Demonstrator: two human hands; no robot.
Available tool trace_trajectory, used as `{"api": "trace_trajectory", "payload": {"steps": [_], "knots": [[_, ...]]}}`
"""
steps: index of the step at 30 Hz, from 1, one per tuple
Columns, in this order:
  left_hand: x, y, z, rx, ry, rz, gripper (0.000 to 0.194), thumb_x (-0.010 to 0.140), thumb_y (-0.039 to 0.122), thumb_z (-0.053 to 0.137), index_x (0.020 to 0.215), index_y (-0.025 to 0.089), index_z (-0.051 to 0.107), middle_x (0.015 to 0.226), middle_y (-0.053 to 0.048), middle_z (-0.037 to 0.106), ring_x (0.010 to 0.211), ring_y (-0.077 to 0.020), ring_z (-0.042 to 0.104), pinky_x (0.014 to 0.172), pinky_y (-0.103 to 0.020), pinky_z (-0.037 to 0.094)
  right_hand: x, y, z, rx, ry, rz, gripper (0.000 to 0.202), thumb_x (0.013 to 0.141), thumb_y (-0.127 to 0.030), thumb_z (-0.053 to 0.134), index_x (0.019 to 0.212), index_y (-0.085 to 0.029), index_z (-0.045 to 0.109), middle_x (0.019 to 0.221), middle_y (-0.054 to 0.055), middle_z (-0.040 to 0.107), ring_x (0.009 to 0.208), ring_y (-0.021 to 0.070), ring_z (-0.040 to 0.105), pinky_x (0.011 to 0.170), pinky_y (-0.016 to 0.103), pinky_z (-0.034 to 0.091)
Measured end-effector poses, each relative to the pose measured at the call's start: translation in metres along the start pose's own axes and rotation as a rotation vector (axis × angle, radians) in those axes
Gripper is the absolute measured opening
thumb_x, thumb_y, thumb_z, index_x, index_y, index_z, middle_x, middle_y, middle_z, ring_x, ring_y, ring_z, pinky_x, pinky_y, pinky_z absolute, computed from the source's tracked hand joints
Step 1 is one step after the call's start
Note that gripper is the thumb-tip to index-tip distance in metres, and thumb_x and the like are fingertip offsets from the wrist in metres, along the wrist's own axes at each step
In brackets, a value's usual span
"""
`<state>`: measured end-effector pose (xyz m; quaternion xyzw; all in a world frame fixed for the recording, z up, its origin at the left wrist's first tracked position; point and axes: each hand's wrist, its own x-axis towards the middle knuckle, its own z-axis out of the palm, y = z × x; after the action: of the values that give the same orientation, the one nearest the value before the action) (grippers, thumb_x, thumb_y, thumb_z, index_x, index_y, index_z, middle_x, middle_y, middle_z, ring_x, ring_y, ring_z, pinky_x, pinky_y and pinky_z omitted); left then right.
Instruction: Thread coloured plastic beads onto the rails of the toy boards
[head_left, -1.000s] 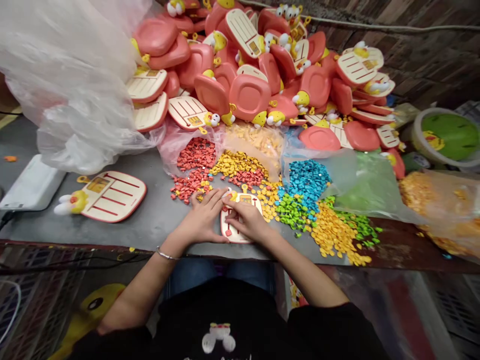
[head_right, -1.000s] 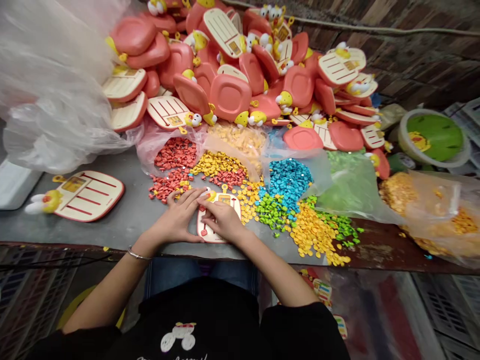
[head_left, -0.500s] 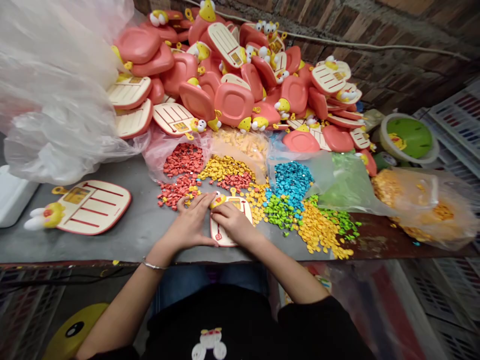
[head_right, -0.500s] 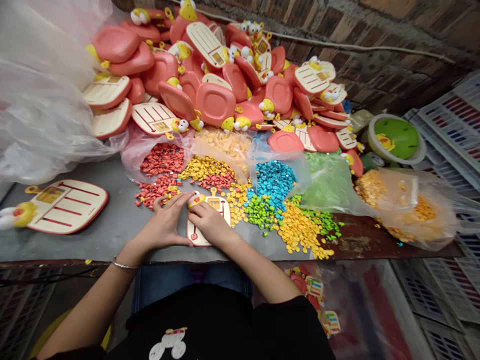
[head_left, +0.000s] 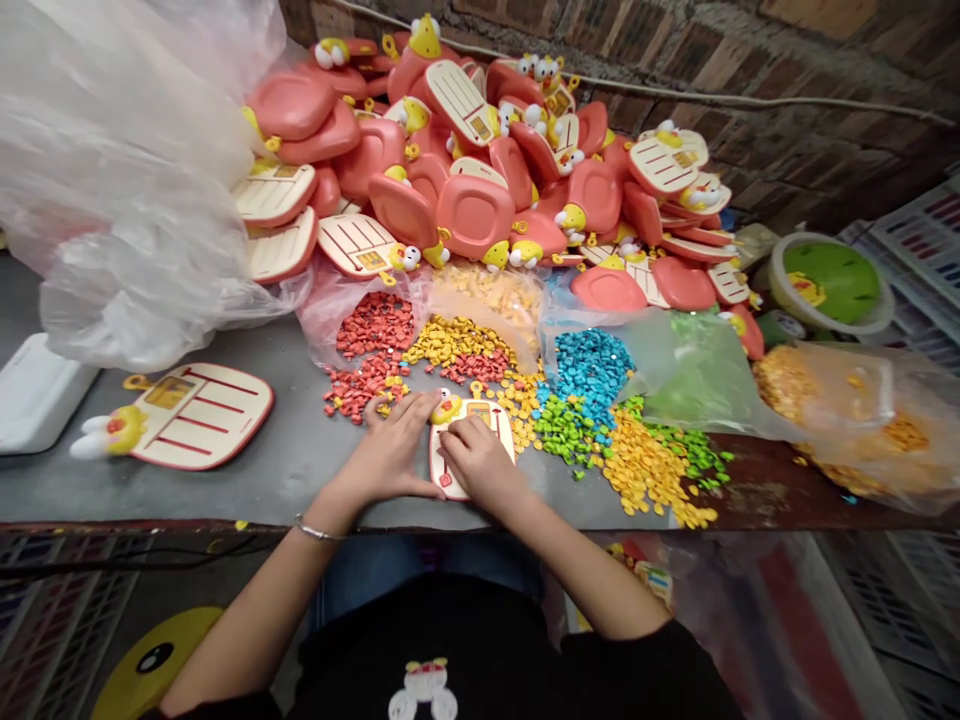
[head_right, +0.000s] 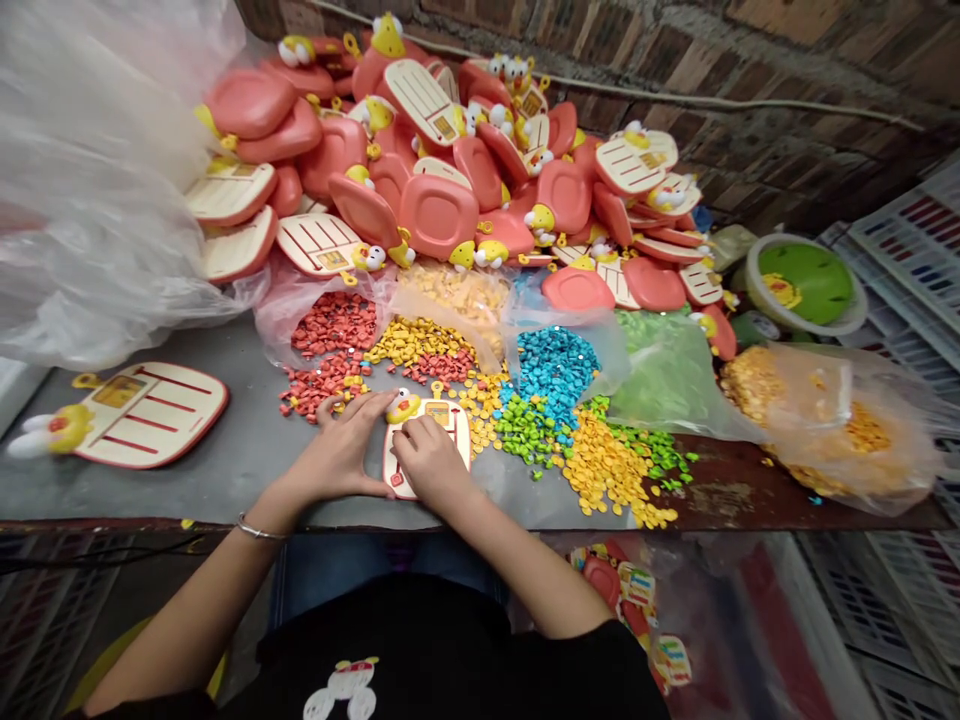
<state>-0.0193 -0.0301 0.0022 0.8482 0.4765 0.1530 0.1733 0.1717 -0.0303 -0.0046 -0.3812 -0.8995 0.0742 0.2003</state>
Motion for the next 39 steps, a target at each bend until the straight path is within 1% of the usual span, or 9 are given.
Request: {"api": "trace_trajectory", "payload": {"steps": [4,7,10,15,17,20,25,35,39], "knots": [[-0.001,0.0,-0.002,-0.001,-0.007,-0.003,0.124,0.06,0.071,0.075,0.155,0.023,0.011,0.152,-0.017,0.04,0.136,-0.0392,0.036,0.11,-0.054,0.009,-0.004,0.001,-0.02,0.274,-0.08,-0.142,0.019,0.097,-0.024,0.05,0.089,-0.019,0.067,0.091,0.009,0.066,0.089,0.0204,0.055,0.08,0.034,0.048],[-0.001,-0.001,-0.004,-0.011,-0.028,0.009,0.123,0.06,0.073,0.074,0.155,0.024,0.012,0.153,-0.017,0.037,0.136,-0.0395,0.035,0.11,-0.054,0.01,0.002,0.025,-0.037,0.46,-0.005,-0.036,0.018,0.097,-0.023,0.049,0.091,-0.021,0.066,0.091,0.006,0.067,0.089,0.0183,0.06,0.083,0.033,0.049],[-0.001,-0.002,-0.006,-0.012,-0.03,0.013,0.123,0.058,0.074,0.074,0.154,0.025,0.014,0.153,-0.017,0.036,0.136,-0.0403,0.035,0.11,-0.056,0.009,0.018,0.061,-0.041,0.343,0.12,0.24,0.014,0.094,-0.018,0.051,0.092,-0.019,0.065,0.093,0.007,0.065,0.09,0.0202,0.06,0.081,0.034,0.048],[-0.002,-0.001,-0.006,0.002,-0.023,0.002,0.12,0.056,0.076,0.075,0.152,0.026,0.021,0.152,-0.017,0.037,0.135,-0.0413,0.035,0.109,-0.058,0.011,0.042,0.092,-0.022,0.104,-0.094,0.279,0.012,0.089,-0.012,0.055,0.092,-0.017,0.065,0.093,0.008,0.062,0.088,0.02,0.057,0.078,0.03,0.046],[-0.002,-0.001,-0.006,0.007,-0.016,-0.001,0.119,0.056,0.075,0.075,0.152,0.026,0.024,0.152,-0.017,0.037,0.134,-0.0417,0.035,0.108,-0.058,0.012,0.043,0.093,-0.019,0.121,-0.071,0.276,0.016,0.091,-0.01,0.052,0.09,-0.017,0.066,0.091,0.008,0.061,0.085,0.0192,0.056,0.076,0.03,0.046],[-0.002,-0.002,-0.005,0.013,-0.019,-0.005,0.118,0.056,0.076,0.075,0.151,0.025,0.026,0.152,-0.018,0.037,0.134,-0.0415,0.034,0.108,-0.058,0.012,0.032,0.092,-0.026,0.343,0.058,0.272,0.018,0.091,-0.011,0.051,0.088,-0.018,0.067,0.091,0.006,0.061,0.087,0.0187,0.058,0.079,0.031,0.048],[-0.003,-0.001,-0.005,0.032,-0.052,0.003,0.115,0.059,0.076,0.072,0.152,0.025,0.026,0.155,-0.017,0.032,0.136,-0.0403,0.03,0.108,-0.056,0.012,0.005,0.088,-0.043,0.595,0.151,0.319,0.01,0.089,-0.028,0.062,0.091,-0.02,0.069,0.095,0.007,0.061,0.091,0.02,0.06,0.072,0.031,0.052],[-0.002,0.0,-0.005,0.051,-0.086,-0.015,0.105,0.059,0.077,0.071,0.146,0.026,0.041,0.157,-0.015,0.029,0.137,-0.0411,0.028,0.107,-0.055,0.012,-0.003,0.082,-0.026,0.172,0.065,0.131,0.021,0.097,-0.026,0.05,0.088,-0.019,0.069,0.08,0.006,0.058,0.08,0.0209,0.052,0.073,0.033,0.045],[-0.002,0.0,-0.005,0.067,-0.083,-0.028,0.105,0.058,0.078,0.071,0.145,0.028,0.041,0.157,-0.015,0.03,0.136,-0.0409,0.028,0.108,-0.055,0.01,-0.011,0.077,-0.03,0.132,0.029,0.097,0.025,0.098,-0.026,0.047,0.089,-0.019,0.07,0.081,0.007,0.058,0.08,0.0212,0.05,0.072,0.033,0.044]]}}
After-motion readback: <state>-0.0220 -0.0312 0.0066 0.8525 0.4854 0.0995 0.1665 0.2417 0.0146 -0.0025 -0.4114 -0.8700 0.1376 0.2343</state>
